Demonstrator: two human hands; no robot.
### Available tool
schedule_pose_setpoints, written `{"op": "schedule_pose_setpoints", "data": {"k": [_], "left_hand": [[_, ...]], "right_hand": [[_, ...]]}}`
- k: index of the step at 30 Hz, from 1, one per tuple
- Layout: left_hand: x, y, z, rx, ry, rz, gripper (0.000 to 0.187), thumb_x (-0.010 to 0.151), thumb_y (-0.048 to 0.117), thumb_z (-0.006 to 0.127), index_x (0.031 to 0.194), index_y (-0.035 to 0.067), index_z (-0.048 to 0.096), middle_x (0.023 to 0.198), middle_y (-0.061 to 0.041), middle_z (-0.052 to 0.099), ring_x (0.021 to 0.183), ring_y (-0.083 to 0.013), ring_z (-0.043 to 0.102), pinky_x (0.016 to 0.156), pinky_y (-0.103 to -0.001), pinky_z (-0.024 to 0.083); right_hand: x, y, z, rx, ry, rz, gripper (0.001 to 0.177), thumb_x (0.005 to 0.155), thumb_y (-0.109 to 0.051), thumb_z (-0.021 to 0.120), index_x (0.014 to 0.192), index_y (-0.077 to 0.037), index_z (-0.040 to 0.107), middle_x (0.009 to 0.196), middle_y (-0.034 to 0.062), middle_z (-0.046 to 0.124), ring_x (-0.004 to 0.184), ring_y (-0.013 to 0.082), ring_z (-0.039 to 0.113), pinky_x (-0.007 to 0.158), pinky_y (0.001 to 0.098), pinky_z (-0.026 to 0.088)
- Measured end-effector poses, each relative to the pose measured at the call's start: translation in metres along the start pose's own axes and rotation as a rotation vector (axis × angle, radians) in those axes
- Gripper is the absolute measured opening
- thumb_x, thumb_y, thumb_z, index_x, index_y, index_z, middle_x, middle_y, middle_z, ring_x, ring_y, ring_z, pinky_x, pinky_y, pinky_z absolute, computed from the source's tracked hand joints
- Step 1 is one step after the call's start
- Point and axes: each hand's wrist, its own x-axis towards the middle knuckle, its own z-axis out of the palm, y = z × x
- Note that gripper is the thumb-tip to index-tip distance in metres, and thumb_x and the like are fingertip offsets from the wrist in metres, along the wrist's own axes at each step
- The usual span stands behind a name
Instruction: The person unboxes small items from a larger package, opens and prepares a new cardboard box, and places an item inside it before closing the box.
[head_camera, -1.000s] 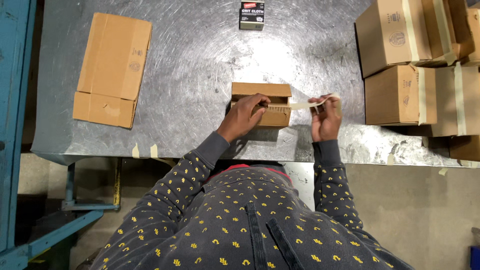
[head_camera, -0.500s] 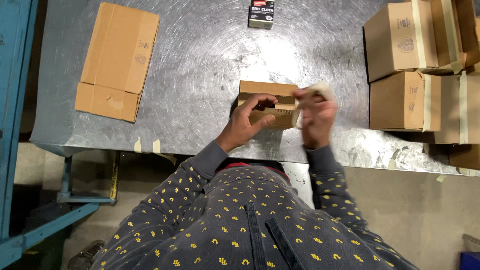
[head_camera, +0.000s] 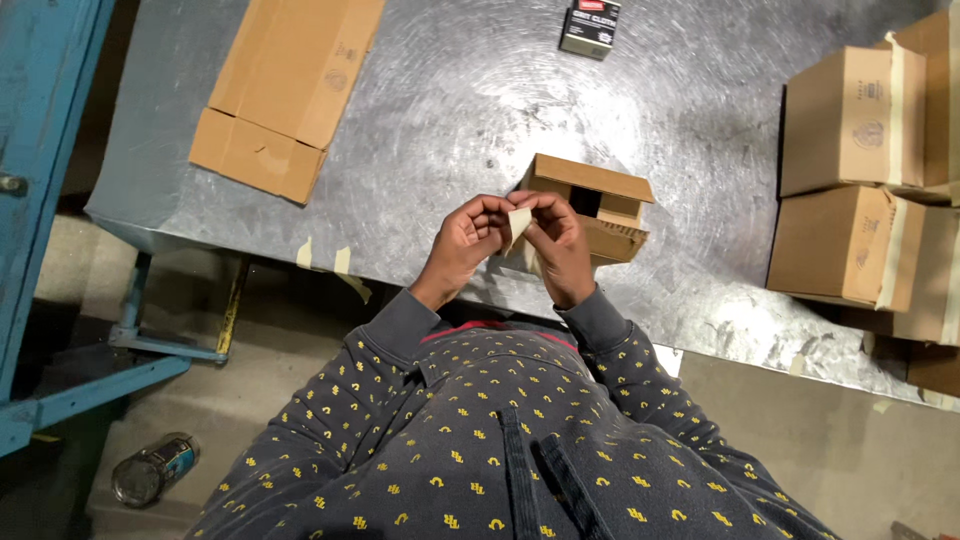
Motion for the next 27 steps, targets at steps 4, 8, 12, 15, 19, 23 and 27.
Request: {"op": "schedule_pose_setpoints", "data": {"k": [4,8,12,15,19,23,27], "left_hand": [[-0.008,0.007,-0.008,0.06,0.06,-0.047,0.034,0.108,0.007,0.082,0.14,-0.002,0.076,0.106,-0.007,0.079,0.091,-0.0083,0.077,0.082,-0.026,0.065],[-0.013,-0.003,-0.024,0.042,0.063,-0.077,0.026,0.109,0.004,0.081,0.134,-0.004,0.078,0.105,-0.005,0.077,0.09,-0.008,0.075,0.079,-0.025,0.064],[-0.018,0.014,-0.015,0.109,0.109,-0.146,0.02,0.107,0.008,0.086,0.126,0.002,0.081,0.104,-0.002,0.076,0.092,-0.0058,0.074,0.086,-0.024,0.062],[-0.027,-0.004,-0.027,0.156,0.133,-0.208,0.016,0.106,0.012,0.088,0.119,0.005,0.082,0.104,-0.003,0.078,0.094,-0.0084,0.076,0.089,-0.03,0.064],[-0.044,-0.019,-0.043,0.222,0.17,-0.246,0.016,0.105,0.013,0.081,0.12,0.007,0.081,0.105,-0.005,0.077,0.095,-0.0131,0.08,0.09,-0.034,0.066],[-0.067,0.0,-0.051,0.275,0.243,-0.221,0.022,0.103,0.009,0.076,0.124,0.004,0.074,0.103,-0.01,0.077,0.09,-0.0248,0.087,0.086,-0.037,0.07],[-0.103,-0.032,-0.094,0.305,0.319,-0.162,0.022,0.109,0.011,0.078,0.129,0.002,0.073,0.104,-0.017,0.079,0.092,-0.0285,0.089,0.084,-0.039,0.07]], "right_hand": [[-0.004,0.008,0.014,0.001,0.013,0.063,0.021,0.11,-0.006,0.081,0.128,-0.001,0.07,0.147,0.019,0.074,0.139,0.025,0.073,0.113,0.0343,0.056],[-0.006,0.018,0.019,0.033,0.017,0.105,0.021,0.111,-0.003,0.081,0.128,0.002,0.07,0.143,0.0215,0.076,0.139,0.0305,0.076,0.113,0.0367,0.058],[-0.011,0.022,0.028,-0.022,0.055,0.126,0.024,0.109,-0.006,0.085,0.128,-0.002,0.072,0.135,0.015,0.078,0.128,0.0207,0.076,0.109,0.0329,0.057],[-0.012,0.032,0.027,-0.064,0.092,0.145,0.035,0.105,-0.011,0.092,0.132,-0.005,0.072,0.125,0.007,0.08,0.118,0.0129,0.076,0.105,0.0288,0.058],[-0.008,0.052,0.028,-0.135,0.079,0.178,0.034,0.105,-0.011,0.092,0.134,-0.007,0.075,0.112,-0.0022,0.078,0.104,0.0055,0.073,0.098,0.0232,0.059],[0.001,0.086,0.042,-0.225,0.022,0.21,0.025,0.105,-0.012,0.093,0.126,-0.005,0.081,0.103,-0.0005,0.073,0.097,0.0091,0.073,0.089,0.0254,0.065],[0.008,0.127,0.051,-0.283,-0.072,0.239,0.018,0.107,-0.013,0.092,0.121,-0.006,0.083,0.098,0.005,0.075,0.091,0.0135,0.076,0.085,0.0301,0.069]]}}
